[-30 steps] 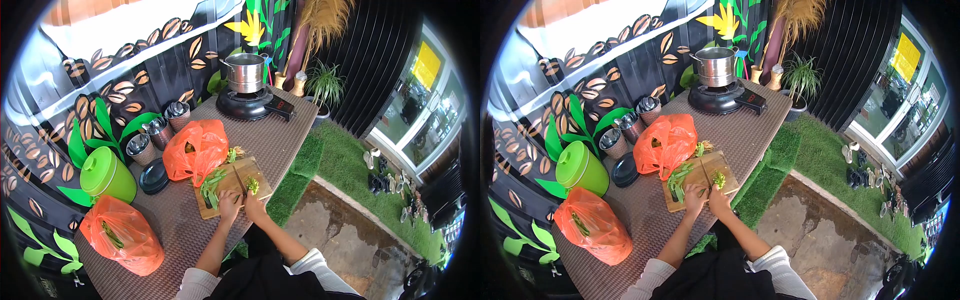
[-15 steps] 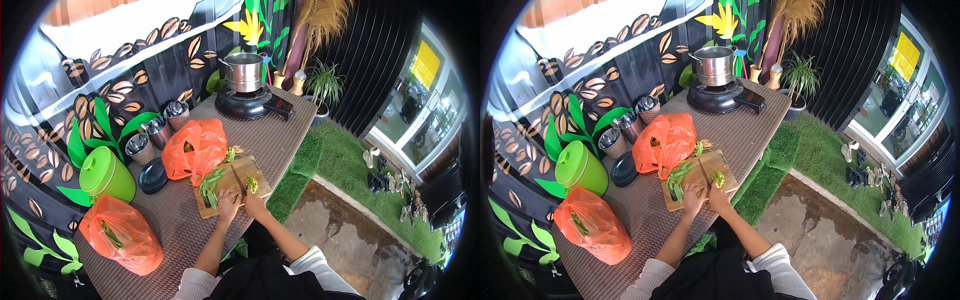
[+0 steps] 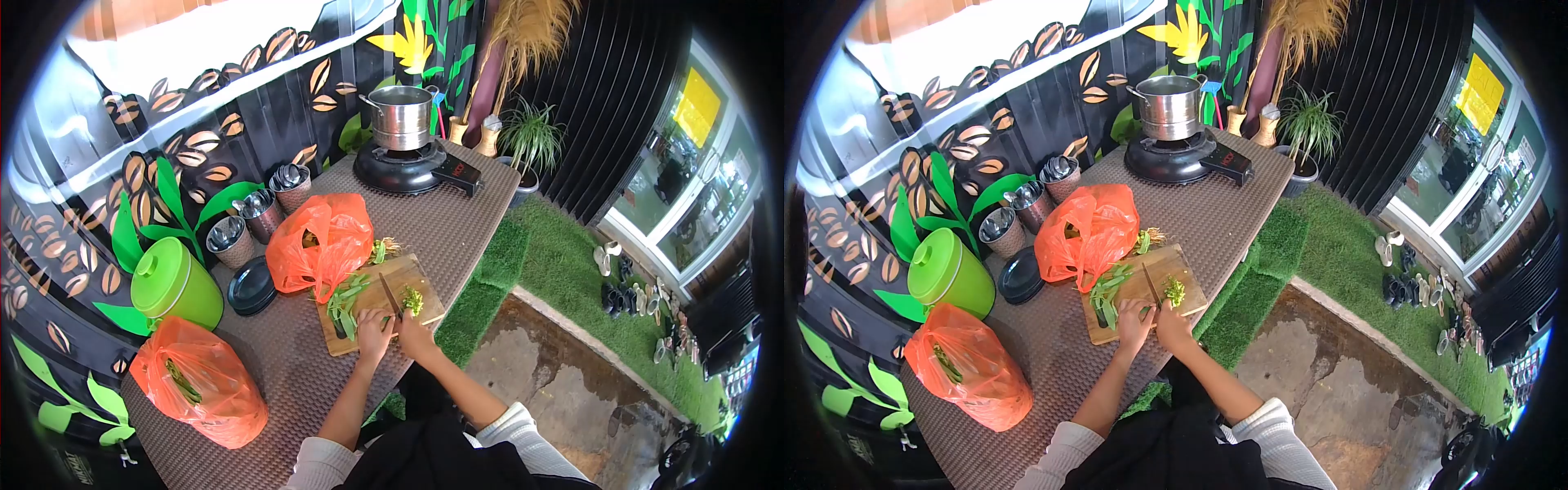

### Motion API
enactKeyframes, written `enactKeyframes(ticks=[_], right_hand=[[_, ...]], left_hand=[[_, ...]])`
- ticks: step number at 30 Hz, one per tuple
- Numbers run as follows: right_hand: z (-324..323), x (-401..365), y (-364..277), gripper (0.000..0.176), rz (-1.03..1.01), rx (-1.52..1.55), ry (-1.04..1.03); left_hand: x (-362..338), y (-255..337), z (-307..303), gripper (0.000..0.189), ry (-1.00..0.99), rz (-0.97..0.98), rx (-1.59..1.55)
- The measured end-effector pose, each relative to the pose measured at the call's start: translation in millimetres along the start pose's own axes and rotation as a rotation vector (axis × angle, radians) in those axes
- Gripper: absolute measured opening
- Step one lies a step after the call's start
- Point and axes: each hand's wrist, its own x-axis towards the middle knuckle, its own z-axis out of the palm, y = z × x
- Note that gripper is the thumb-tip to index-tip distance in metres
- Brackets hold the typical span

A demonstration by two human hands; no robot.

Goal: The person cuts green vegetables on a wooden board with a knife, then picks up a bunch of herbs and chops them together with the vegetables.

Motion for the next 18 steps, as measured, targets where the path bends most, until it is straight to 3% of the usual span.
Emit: enactKeyframes(ticks=[2, 5, 6, 16, 18], right_hand=[[12, -15, -5, 0.031, 0.07, -0.04, 0.125], [6, -13, -11, 0.026, 0.136, 0.049, 0.027], [7, -9, -9, 0.025, 0.073, 0.028, 0.114], [4, -6, 13, 0.041, 0.098, -0.046, 0.153], [-1, -7, 16, 0.036, 0.081, 0.014, 0.162]], left_hand=[[0, 1, -2, 0.01, -0.014, -0.03, -0.019], [0, 2, -2, 0.01, -0.012, -0.033, -0.029], [-1, 3, -1, 0.01, -0.016, -0.033, -0.03], [1, 4, -6, 0.013, -0.052, -0.002, -0.067], [2, 2, -4, 0.014, -0.066, -0.013, -0.068]])
